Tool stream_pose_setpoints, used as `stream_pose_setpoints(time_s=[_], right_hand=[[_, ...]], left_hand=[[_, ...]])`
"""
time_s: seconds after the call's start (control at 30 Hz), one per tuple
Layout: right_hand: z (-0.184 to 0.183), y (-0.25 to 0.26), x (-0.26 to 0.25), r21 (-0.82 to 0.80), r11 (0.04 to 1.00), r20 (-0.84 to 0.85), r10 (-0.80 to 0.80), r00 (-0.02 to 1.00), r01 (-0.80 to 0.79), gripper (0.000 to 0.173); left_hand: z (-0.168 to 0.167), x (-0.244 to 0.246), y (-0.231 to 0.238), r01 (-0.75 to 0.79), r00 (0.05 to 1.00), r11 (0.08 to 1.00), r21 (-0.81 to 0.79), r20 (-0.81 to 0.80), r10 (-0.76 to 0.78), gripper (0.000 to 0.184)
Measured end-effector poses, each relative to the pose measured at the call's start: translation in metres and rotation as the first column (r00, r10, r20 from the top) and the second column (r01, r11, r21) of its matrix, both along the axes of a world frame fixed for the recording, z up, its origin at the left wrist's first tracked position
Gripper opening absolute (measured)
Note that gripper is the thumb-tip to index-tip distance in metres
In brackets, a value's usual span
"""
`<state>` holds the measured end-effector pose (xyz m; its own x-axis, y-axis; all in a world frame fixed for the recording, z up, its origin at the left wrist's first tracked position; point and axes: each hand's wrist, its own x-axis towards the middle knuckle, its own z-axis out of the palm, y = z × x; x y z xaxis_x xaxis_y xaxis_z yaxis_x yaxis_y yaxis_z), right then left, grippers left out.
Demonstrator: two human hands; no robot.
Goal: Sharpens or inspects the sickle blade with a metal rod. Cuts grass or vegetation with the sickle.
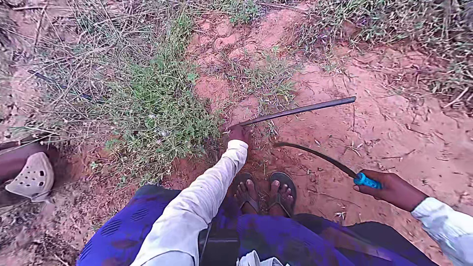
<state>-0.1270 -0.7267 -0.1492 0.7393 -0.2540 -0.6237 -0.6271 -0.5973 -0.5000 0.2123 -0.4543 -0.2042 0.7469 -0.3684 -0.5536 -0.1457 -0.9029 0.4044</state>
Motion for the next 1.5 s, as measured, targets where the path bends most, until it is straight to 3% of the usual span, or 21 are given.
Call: stream_pose_setpoints(time_s=[0.2,0.27,0.37,0.47,0.6,0.7,0.73,0.8,0.87,0.97,1.13,1.2,1.33,1.5], right_hand=[[0.001,0.002,0.006,-0.029,0.999,0.005,-0.035,0.999,0.035,0.034],[0.005,0.002,0.009,-0.030,0.999,0.023,-0.029,0.999,0.030,0.034],[0.007,-0.003,0.008,-0.065,0.998,0.018,-0.023,1.000,0.024,0.035],[0.008,-0.010,0.004,-0.108,0.994,-0.025,-0.029,0.999,0.026,0.037],[0.009,-0.017,-0.002,-0.103,0.992,-0.019,-0.080,0.997,0.078,0.037],[-0.010,-0.009,-0.009,0.068,0.969,0.079,-0.242,0.967,0.237,0.027],[-0.019,-0.001,-0.011,0.183,0.930,0.082,-0.338,0.938,0.319,0.022],[-0.034,0.023,-0.010,0.440,0.753,-0.013,-0.539,0.842,0.489,0.009],[-0.046,0.045,-0.007,0.564,0.552,-0.159,-0.656,0.737,0.614,0.024],[-0.061,0.062,0.001,0.578,0.432,-0.280,-0.692,0.666,0.692,0.040],[-0.077,0.086,0.046,0.533,0.327,-0.377,-0.734,0.565,0.780,0.045],[-0.081,0.103,0.079,0.469,0.377,-0.395,-0.719,0.572,0.799,0.045],[-0.073,0.141,0.146,0.452,0.568,-0.434,-0.533,0.726,0.688,0.048],[-0.081,0.117,0.108,0.521,0.555,-0.482,-0.435,0.760,0.648,0.045]], left_hand=[[-0.019,-0.024,-0.047,-0.143,0.971,0.988,0.056,-0.187,0.151,0.090],[-0.017,-0.024,-0.072,-0.071,0.979,0.990,0.123,-0.181,0.093,0.104],[-0.023,-0.027,-0.098,0.016,0.990,0.968,0.251,-0.140,0.020,0.108],[-0.021,-0.022,-0.103,-0.007,0.990,0.962,0.273,-0.131,0.045,0.092],[-0.011,-0.005,-0.079,0.121,0.978,0.959,0.256,-0.195,-0.072,0.063],[-0.005,-0.008,-0.061,0.156,0.971,0.965,0.212,-0.211,-0.111,0.056],[-0.001,-0.011,-0.057,0.170,0.970,0.962,0.215,-0.211,-0.125,0.054],[0.006,-0.008,-0.051,0.185,0.970,0.955,0.232,-0.198,-0.140,0.053],[0.016,-0.001,-0.053,0.236,0.965,0.934,0.267,-0.181,-0.192,0.053],[0.025,0.002,-0.058,0.268,0.960,0.912,0.310,-0.169,-0.225,0.052],[0.022,0.003,-0.060,0.285,0.957,0.895,0.344,-0.150,-0.247,0.050],[0.025,0.000,-0.063,0.281,0.958,0.890,0.359,-0.157,-0.239,0.048],[0.030,-0.002,-0.068,0.291,0.956,0.882,0.371,-0.156,-0.249,0.046],[0.035,0.001,-0.058,0.315,0.949,0.861,0.399,-0.159,-0.274,0.049]])
